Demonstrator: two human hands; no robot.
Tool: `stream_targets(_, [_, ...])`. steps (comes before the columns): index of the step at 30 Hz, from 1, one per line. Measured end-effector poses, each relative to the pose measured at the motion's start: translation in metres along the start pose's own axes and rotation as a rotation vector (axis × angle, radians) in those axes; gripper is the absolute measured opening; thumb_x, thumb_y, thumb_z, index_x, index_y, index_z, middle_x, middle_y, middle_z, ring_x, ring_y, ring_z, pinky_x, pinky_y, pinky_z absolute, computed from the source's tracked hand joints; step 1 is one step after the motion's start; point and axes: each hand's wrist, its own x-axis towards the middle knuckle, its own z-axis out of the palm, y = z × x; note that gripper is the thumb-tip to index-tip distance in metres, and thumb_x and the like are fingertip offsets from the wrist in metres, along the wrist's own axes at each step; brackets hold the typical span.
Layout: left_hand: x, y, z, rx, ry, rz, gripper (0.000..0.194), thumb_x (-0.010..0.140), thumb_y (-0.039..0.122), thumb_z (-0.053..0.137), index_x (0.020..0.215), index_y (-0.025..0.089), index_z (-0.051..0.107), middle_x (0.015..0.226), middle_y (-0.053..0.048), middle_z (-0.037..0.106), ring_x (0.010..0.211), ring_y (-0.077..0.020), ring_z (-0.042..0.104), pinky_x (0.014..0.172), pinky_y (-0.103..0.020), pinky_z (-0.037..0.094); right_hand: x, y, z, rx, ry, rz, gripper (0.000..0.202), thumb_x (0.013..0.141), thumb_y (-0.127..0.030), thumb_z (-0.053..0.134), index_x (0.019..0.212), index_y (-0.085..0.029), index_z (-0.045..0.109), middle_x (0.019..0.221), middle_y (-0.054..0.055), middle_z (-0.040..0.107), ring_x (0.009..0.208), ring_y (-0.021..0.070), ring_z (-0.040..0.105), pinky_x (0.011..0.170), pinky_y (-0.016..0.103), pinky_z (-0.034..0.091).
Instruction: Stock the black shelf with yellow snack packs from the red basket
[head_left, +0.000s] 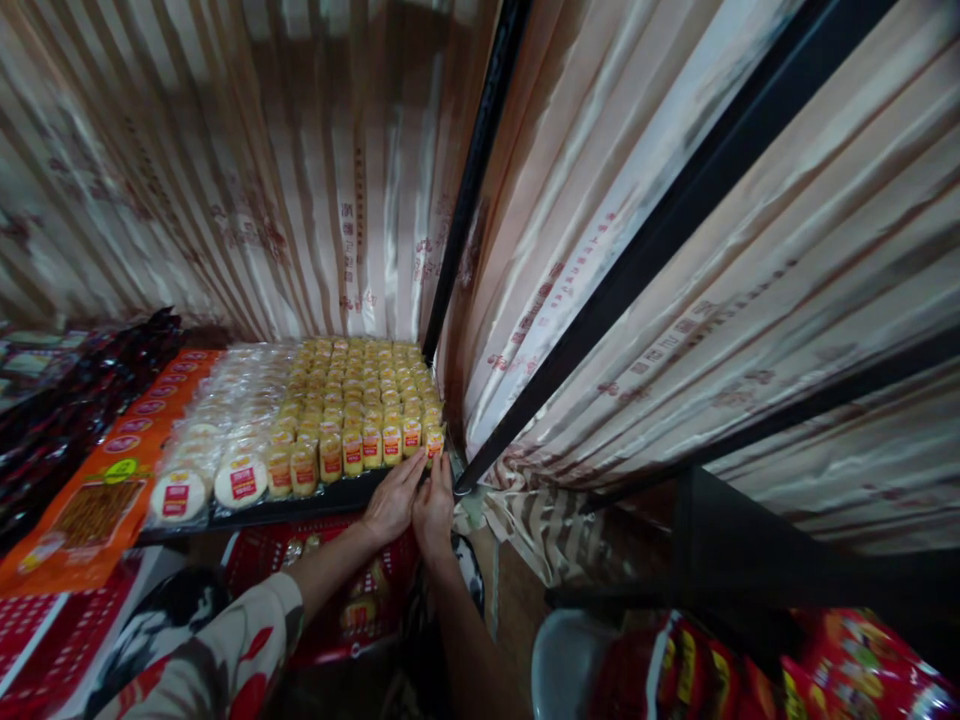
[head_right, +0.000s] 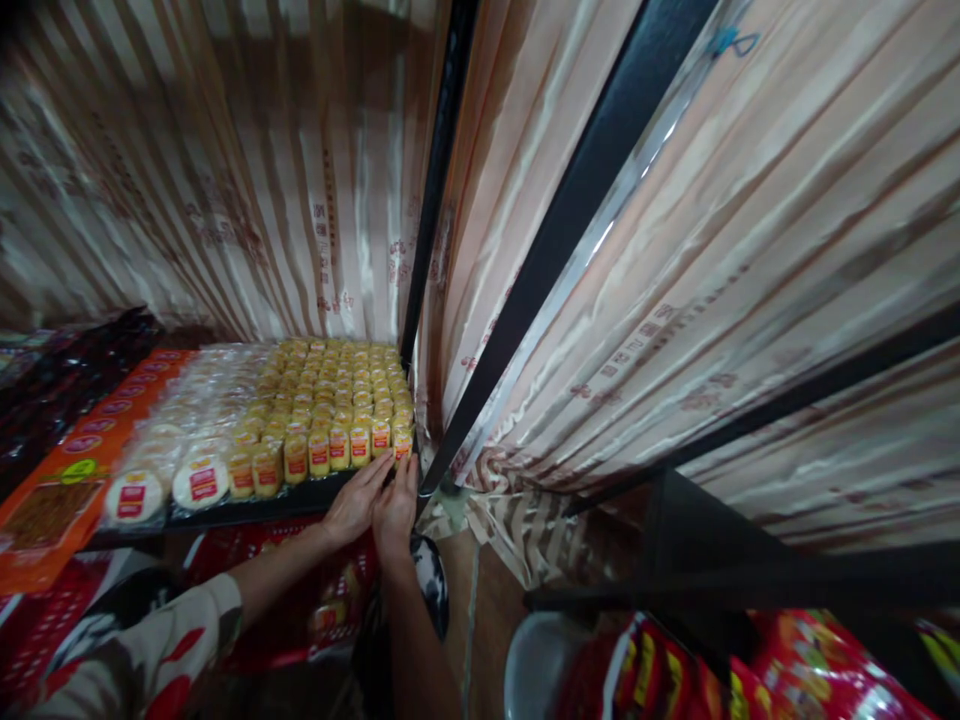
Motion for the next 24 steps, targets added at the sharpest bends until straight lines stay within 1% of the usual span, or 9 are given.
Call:
stream_targets(4, [-0.003, -0.002, 0.007, -0.01, 0.036, -0.013, 0.052, 0.086, 0.014, 0.033, 0.138, 0.013, 0.031, 0.145, -0.012, 0.031, 0.135, -0.0163, 0.026, 0.111, -0.039, 0.03, 0.0, 0.0, -0.005, 0.021, -0.011, -0.028, 0.054, 0.084, -0.015, 0.026, 0.135, -0.002, 0.038, 0.144, 0.02, 0.029, 0.135, 0.0235, 0.027, 0.106, 0.042, 0.033])
stream_targets(9, [-0.005, 0.0, 0.004, -0.031, 0.026, -0.013, 0.05, 0.087, 0.015, 0.034, 0.136, 0.012, 0.034, 0.145, -0.014, 0.032, 0.134, -0.0176, 0.028, 0.11, -0.039, 0.031, -0.001, 0.003, -0.005, 0.048, -0.02, -0.045, 0.054, 0.085, -0.021, 0.029, 0.138, -0.013, 0.038, 0.145, 0.014, 0.031, 0.134, 0.0235, 0.029, 0.104, 0.042, 0.035])
stream_targets(13, [-0.011, 0.006, -0.001, -0.032, 0.072, -0.03, 0.045, 0.083, 0.013, 0.037, 0.127, 0.01, 0.045, 0.141, -0.016, 0.036, 0.131, -0.0208, 0.035, 0.108, -0.038, 0.034, -0.001, -0.004, -0.009, -0.004, -0.037, -0.043, 0.054, 0.084, -0.017, 0.026, 0.136, -0.007, 0.038, 0.146, 0.017, 0.025, 0.135, 0.0221, 0.027, 0.105, 0.038, 0.033])
stream_targets(16, [-0.031, 0.011, -0.007, -0.037, 0.139, 0.004, 0.041, 0.08, 0.011, 0.038, 0.118, 0.01, 0.053, 0.131, -0.015, 0.046, 0.124, -0.021, 0.042, 0.105, -0.037, 0.038, -0.005, -0.018, -0.017, -0.041, -0.047, -0.04, 0.052, 0.084, -0.015, 0.025, 0.134, -0.01, 0.039, 0.147, 0.015, 0.023, 0.134, 0.0217, 0.028, 0.105, 0.039, 0.034])
stream_targets(18, [-0.055, 0.01, -0.013, -0.062, 0.161, -0.002, 0.037, 0.081, 0.011, 0.036, 0.113, 0.012, 0.056, 0.12, -0.013, 0.053, 0.116, -0.0189, 0.048, 0.1, -0.035, 0.041, -0.012, -0.027, -0.024, -0.04, -0.029, -0.074, 0.05, 0.085, -0.015, 0.026, 0.132, -0.011, 0.042, 0.146, 0.015, 0.024, 0.134, 0.0217, 0.027, 0.105, 0.04, 0.033])
stream_targets(19, [-0.069, 0.008, -0.016, -0.077, 0.153, -0.025, 0.036, 0.082, 0.011, 0.035, 0.109, 0.013, 0.058, 0.114, -0.012, 0.056, 0.11, -0.0177, 0.051, 0.097, -0.033, 0.043, -0.017, -0.032, -0.027, -0.019, -0.013, -0.104, 0.048, 0.085, -0.015, 0.027, 0.13, -0.012, 0.044, 0.144, 0.016, 0.028, 0.133, 0.0214, 0.03, 0.104, 0.041, 0.034])
stream_targets(20, [-0.084, 0.004, -0.02, -0.089, 0.125, -0.067, 0.035, 0.083, 0.011, 0.034, 0.105, 0.015, 0.06, 0.109, -0.01, 0.058, 0.105, -0.0167, 0.054, 0.094, -0.032, 0.044, -0.023, -0.036, -0.03, 0.018, -0.003, -0.139, 0.045, 0.085, -0.015, 0.028, 0.126, -0.012, 0.048, 0.138, 0.016, 0.037, 0.129, 0.0207, 0.036, 0.102, 0.04, 0.036])
stream_targets(22, [-0.114, -0.009, -0.026, -0.097, -0.003, -0.208, 0.031, 0.084, 0.013, 0.037, 0.099, 0.017, 0.063, 0.103, -0.007, 0.061, 0.098, -0.0155, 0.057, 0.089, -0.029, 0.046, -0.038, -0.042, -0.032, 0.113, -0.044, -0.203, 0.037, 0.086, -0.015, 0.031, 0.114, -0.015, 0.056, 0.117, 0.013, 0.055, 0.114, 0.0183, 0.05, 0.096, 0.037, 0.042])
stream_targets(24, [-0.139, -0.028, -0.03, -0.066, -0.234, -0.465, 0.029, 0.084, 0.014, 0.04, 0.098, 0.021, 0.064, 0.106, -0.005, 0.062, 0.099, -0.0144, 0.057, 0.088, -0.024, 0.044, -0.055, -0.046, -0.028, 0.155, -0.165, -0.221, 0.032, 0.085, -0.013, 0.032, 0.1, -0.017, 0.061, 0.098, 0.009, 0.063, 0.099, 0.0164, 0.057, 0.09, 0.033, 0.046])
